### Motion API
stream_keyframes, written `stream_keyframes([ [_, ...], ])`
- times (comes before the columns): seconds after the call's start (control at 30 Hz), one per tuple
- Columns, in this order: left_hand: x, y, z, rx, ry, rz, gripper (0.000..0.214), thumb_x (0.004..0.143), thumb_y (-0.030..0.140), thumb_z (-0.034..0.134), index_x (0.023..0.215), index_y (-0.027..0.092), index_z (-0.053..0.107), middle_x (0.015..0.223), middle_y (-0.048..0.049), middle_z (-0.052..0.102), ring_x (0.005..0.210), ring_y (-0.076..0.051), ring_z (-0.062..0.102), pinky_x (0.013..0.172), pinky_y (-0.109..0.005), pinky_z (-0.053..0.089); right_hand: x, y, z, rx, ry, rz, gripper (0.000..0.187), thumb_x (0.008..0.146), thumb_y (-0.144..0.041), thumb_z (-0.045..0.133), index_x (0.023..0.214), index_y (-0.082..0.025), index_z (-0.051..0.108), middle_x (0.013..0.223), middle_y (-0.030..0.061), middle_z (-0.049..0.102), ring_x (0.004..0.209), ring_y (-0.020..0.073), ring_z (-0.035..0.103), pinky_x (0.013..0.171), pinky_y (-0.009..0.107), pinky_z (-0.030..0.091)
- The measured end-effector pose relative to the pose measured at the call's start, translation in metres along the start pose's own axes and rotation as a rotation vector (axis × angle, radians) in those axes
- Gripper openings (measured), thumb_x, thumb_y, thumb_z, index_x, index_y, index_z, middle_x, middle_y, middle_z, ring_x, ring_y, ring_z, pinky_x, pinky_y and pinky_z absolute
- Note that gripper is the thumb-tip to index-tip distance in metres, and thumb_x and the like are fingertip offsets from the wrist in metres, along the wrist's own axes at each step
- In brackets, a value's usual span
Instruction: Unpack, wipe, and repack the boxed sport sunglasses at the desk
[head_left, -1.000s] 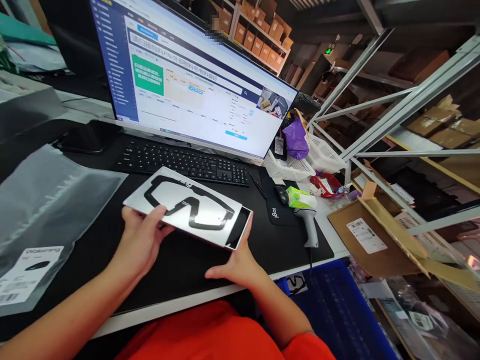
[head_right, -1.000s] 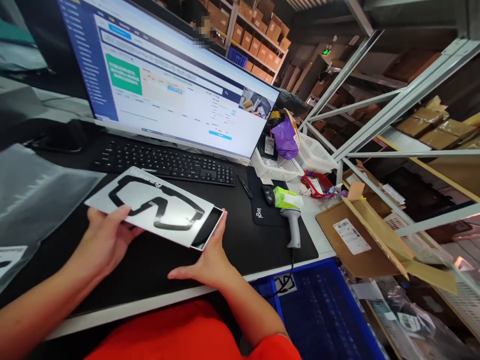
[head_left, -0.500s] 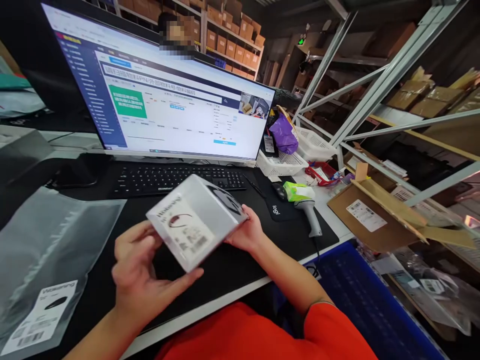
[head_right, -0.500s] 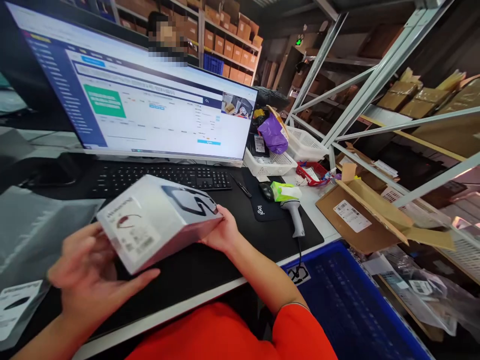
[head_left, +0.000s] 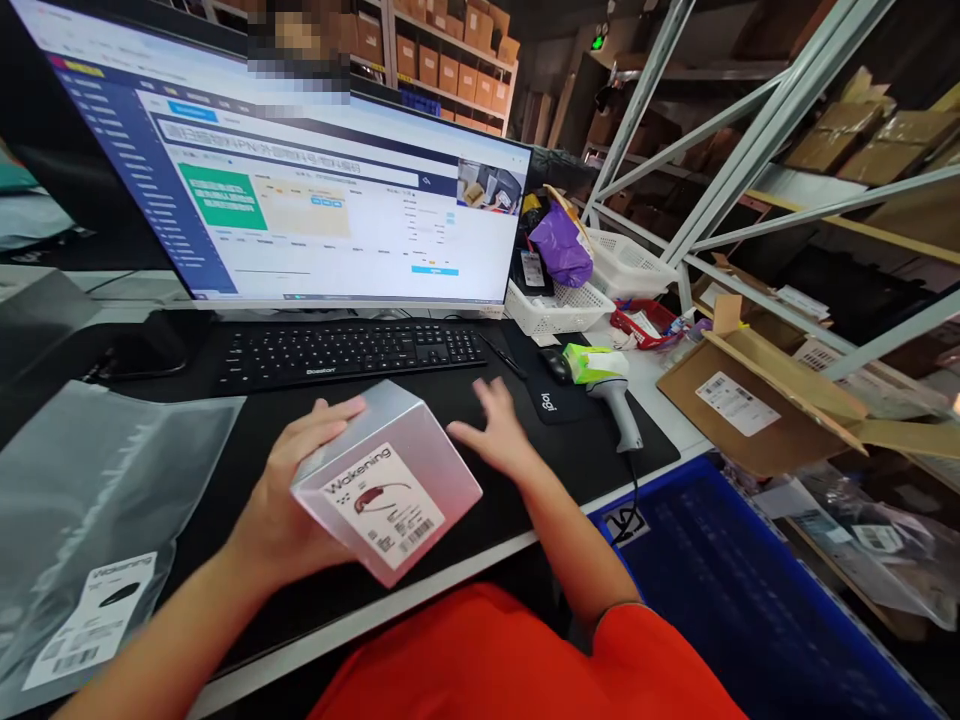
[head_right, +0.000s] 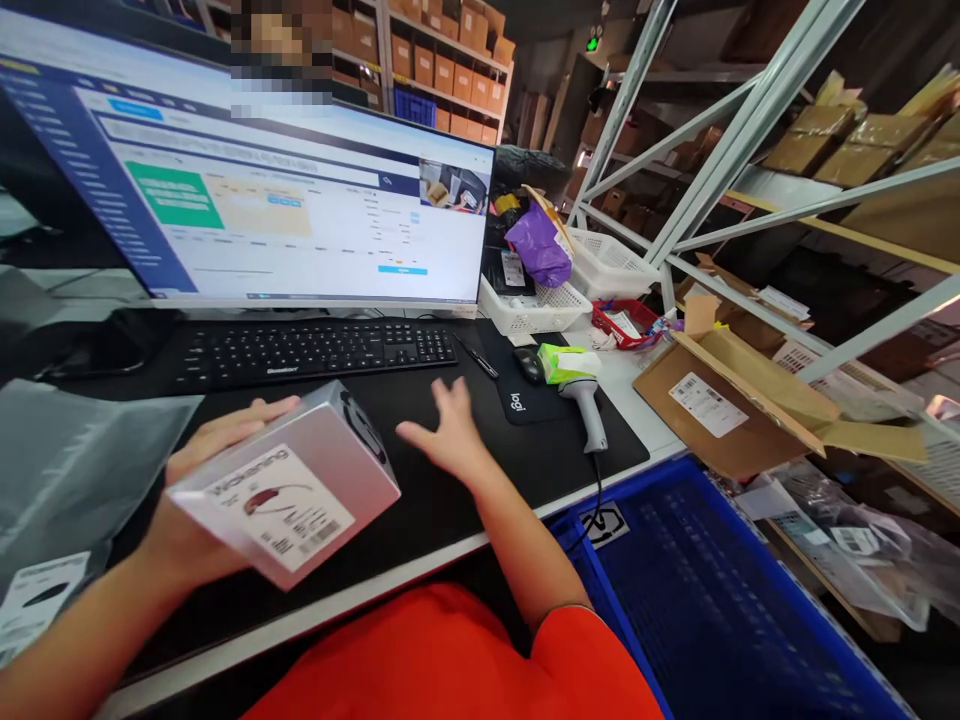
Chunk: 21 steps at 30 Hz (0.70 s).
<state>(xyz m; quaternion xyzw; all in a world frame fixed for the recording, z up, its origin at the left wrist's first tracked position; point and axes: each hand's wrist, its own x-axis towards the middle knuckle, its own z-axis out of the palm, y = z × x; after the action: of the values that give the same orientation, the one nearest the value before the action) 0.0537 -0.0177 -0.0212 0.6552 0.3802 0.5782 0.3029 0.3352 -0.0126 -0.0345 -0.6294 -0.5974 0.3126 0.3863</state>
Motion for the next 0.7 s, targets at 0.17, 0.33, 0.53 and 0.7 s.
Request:
stream_keyframes([
  [0.17,0.035,-0.025,-0.009,0.249,-0.232,0.281,0.093,0.027,0.041,0.106,0.109,0.03,0.063,0.132,-0.0117,0.071,0.13,-0.037,0.068,0.139,-0.065,0.017,-0.017,0.035,-0.12,-0.464,0.63,0.365,0.078,0.099,-0.03,0.067,0.168,-0.008,0.036,0.172,0.0359,0.03,0.161,0.0455,0.035,0.122,0.061,0.039],
  [0.33,0.048,-0.037,0.005,0.334,-0.299,0.188,0.089,0.029,0.045,0.104,0.107,0.026,0.066,0.131,-0.0121,0.071,0.135,-0.036,0.064,0.14,-0.062,0.012,-0.021,0.069,-0.201,-0.255,0.41,0.697,0.032,0.098,-0.021,0.072,0.125,-0.003,0.069,0.116,0.028,0.073,0.108,0.0334,0.074,0.088,0.042,0.06],
  [0.53,0.054,-0.047,0.014,0.419,-0.301,0.203,0.096,0.03,0.043,0.103,0.116,0.024,0.064,0.141,-0.0137,0.066,0.142,-0.038,0.058,0.139,-0.064,0.01,0.002,0.076,-0.223,0.001,0.185,0.67,0.015,0.101,-0.022,0.073,0.091,-0.012,0.069,0.07,-0.0023,0.065,0.055,0.0094,0.057,0.056,0.022,0.05],
  [0.7,0.056,-0.056,0.01,0.507,-0.291,0.274,0.097,0.037,0.045,0.103,0.123,0.023,0.062,0.147,-0.0158,0.064,0.142,-0.038,0.059,0.139,-0.065,0.011,-0.032,0.045,-0.189,0.211,-0.007,0.422,0.024,0.089,-0.024,0.073,0.11,-0.012,0.073,0.065,-0.0002,0.069,0.045,0.0104,0.053,0.05,0.023,0.042],
])
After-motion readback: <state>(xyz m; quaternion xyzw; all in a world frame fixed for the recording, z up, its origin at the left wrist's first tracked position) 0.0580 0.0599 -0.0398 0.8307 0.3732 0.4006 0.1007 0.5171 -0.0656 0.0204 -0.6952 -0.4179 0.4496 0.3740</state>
